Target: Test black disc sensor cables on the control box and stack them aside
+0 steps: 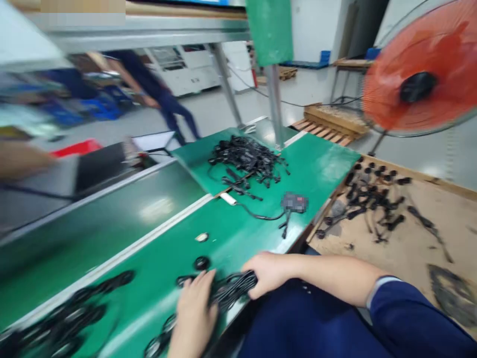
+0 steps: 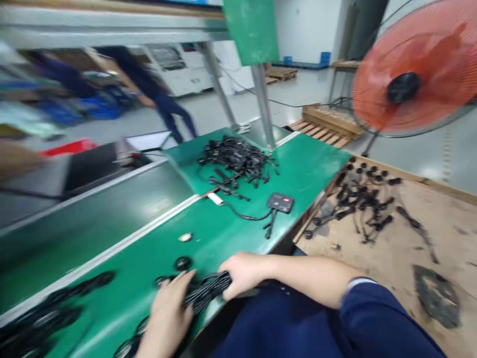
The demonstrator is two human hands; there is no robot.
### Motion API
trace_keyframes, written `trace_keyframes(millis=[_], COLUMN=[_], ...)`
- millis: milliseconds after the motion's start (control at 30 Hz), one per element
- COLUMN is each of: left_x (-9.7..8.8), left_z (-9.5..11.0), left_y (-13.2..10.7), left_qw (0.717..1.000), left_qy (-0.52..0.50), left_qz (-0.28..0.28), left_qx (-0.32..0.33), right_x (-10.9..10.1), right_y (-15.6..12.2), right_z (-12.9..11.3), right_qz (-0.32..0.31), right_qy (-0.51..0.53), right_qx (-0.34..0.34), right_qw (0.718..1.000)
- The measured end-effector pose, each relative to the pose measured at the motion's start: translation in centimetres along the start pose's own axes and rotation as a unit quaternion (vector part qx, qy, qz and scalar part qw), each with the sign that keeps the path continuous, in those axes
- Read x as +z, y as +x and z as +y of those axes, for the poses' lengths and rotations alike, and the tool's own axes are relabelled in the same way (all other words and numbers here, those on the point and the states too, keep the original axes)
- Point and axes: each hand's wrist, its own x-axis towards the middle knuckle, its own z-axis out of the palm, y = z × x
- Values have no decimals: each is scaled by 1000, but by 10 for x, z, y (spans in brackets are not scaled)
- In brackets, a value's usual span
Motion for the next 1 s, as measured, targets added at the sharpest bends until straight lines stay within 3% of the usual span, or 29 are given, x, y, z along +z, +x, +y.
trace_keyframes(millis=[67,133,200,233,267,300,367,433,500,567,667,767,867,1000], left_x=[-7,-16,-24,-27,-29,-31,-32,-32,-31,-31,-32,-36,-37,-33], left_z=[14,29,48,58,67,75,84,82,74,65,62,72,90,118], left_y=[-1,-11,-28,-37,-44,-49,-49,-37,-19,-5,6,9,15,33], left_qw=[1000,990,958,928,879,808,624,463,364,314,306,336,384,441], left_qy=[13,-2,-91,-174,-280,-398,-609,-733,-775,-774,-760,-753,-755,-759], left_qz=[4,56,107,104,80,43,-13,10,78,126,136,107,62,22], left_qx=[-28,-129,-248,-313,-377,-433,-491,-498,-510,-535,-557,-556,-528,-478], right_x=[7,14,21,24,27,31,38,46,53,58,59,55,51,44], right_y=[-2,0,1,2,1,-1,-6,-12,-19,-26,-33,-37,-40,-45], right_z=[5,13,20,21,21,19,10,-1,-8,-9,-1,7,7,6], right_qz=[46,60,74,83,89,92,80,49,13,-17,-50,-38,74,224], right_qy=[75,87,88,93,98,101,93,53,-5,-64,-103,-76,-1,74], right_qx=[40,34,21,16,11,5,-12,-42,-76,-83,-43,-33,-92,-133], right_qw=[995,994,993,992,991,991,992,996,997,994,992,996,993,963])
